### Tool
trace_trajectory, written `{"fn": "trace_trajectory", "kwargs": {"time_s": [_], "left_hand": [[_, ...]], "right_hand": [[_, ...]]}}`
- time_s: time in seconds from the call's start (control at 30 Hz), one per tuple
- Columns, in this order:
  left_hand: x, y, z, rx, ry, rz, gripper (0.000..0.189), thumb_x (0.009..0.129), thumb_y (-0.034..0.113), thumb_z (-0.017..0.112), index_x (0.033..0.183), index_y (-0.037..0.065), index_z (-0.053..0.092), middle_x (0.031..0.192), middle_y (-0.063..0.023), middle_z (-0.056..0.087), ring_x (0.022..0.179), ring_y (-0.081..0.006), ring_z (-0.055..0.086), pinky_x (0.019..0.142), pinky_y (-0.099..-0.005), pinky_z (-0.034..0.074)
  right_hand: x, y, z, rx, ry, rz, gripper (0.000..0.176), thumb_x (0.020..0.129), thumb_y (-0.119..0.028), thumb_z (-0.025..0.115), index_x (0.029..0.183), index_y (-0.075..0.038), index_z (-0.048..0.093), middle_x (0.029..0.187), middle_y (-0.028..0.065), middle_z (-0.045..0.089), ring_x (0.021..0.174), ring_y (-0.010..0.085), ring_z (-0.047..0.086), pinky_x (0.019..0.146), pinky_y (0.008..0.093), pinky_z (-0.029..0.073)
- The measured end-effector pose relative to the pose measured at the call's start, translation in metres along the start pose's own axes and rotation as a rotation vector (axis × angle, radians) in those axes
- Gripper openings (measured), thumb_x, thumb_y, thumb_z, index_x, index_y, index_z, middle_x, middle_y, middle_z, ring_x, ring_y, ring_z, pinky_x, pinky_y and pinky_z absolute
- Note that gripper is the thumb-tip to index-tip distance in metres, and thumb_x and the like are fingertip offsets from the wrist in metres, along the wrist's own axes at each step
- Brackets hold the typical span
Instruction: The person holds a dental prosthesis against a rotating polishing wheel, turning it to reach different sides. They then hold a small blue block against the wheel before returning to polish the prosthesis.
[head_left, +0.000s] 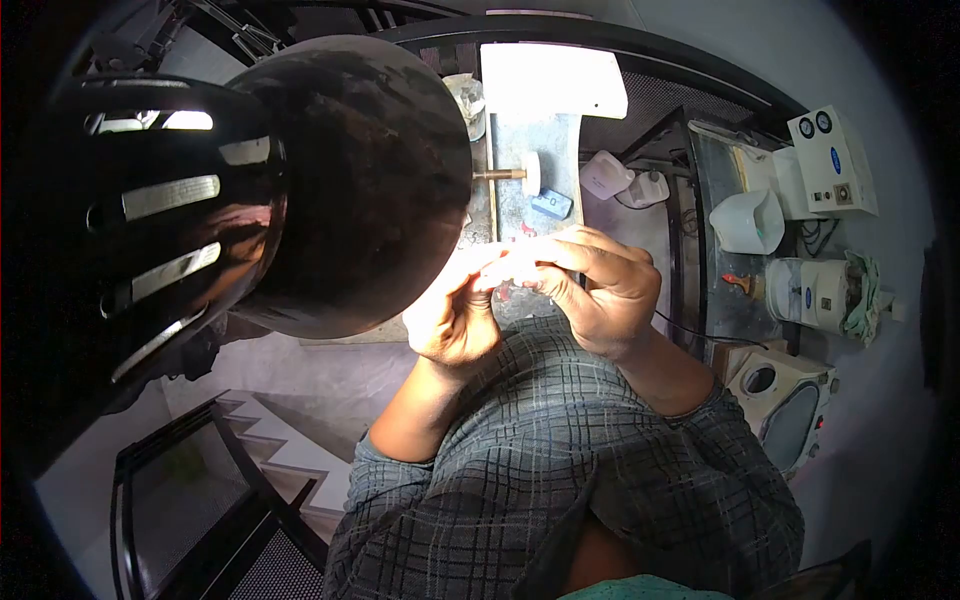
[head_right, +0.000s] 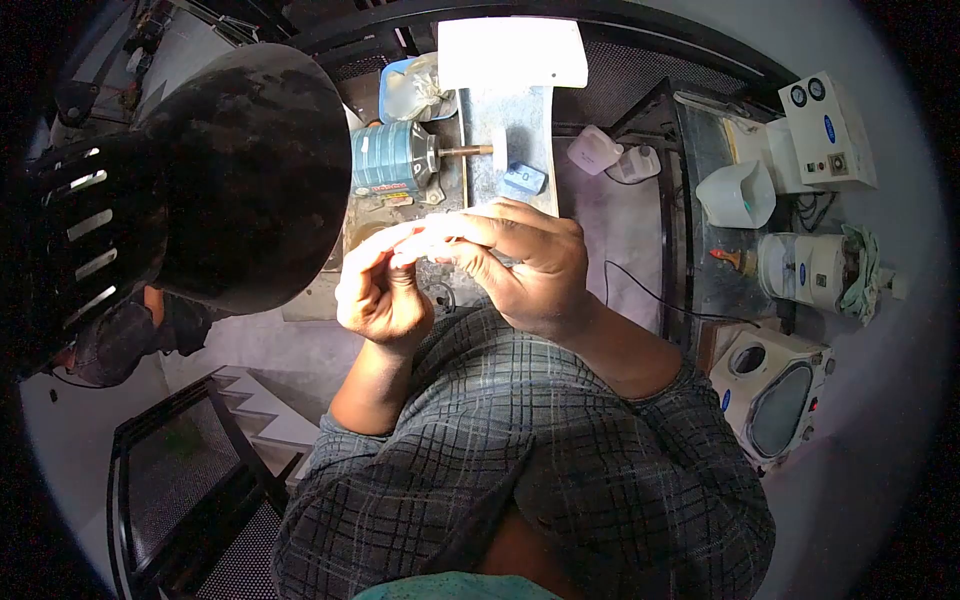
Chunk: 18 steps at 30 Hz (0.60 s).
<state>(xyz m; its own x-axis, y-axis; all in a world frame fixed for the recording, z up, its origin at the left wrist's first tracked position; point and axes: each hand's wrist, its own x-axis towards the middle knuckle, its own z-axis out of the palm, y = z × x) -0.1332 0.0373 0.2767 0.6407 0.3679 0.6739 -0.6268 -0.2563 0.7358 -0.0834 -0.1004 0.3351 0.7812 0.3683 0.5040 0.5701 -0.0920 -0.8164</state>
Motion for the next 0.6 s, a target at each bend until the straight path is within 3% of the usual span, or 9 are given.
{"fn": "trace_trajectory", "kwargs": {"time_s": [0.13,0.6], "left_hand": [[0.0010,-0.0002,-0.0025,0.023,-0.026,-0.029,0.013,0.088,-0.004,0.053,0.097,-0.012,0.052,0.092,-0.0217,0.063,0.084,-0.0230,0.064,0.077,-0.0307,0.052],[0.0025,0.0031,0.0010,-0.050,-0.004,-0.006,0.012,0.087,-0.004,0.054,0.097,-0.012,0.053,0.091,-0.0219,0.064,0.081,-0.0230,0.065,0.075,-0.0307,0.052]], "right_hand": [[-0.0015,0.0055,-0.0019,-0.015,-0.040,-0.036,0.018,0.075,-0.004,0.071,0.091,0.002,0.066,0.083,0.0122,0.068,0.071,0.0190,0.065,0.063,0.0265,0.051],[-0.0053,0.0086,-0.0067,0.131,-0.086,0.060,0.013,0.077,-0.002,0.067,0.089,0.004,0.066,0.078,0.0143,0.066,0.066,0.0184,0.064,0.060,0.0268,0.049]]}}
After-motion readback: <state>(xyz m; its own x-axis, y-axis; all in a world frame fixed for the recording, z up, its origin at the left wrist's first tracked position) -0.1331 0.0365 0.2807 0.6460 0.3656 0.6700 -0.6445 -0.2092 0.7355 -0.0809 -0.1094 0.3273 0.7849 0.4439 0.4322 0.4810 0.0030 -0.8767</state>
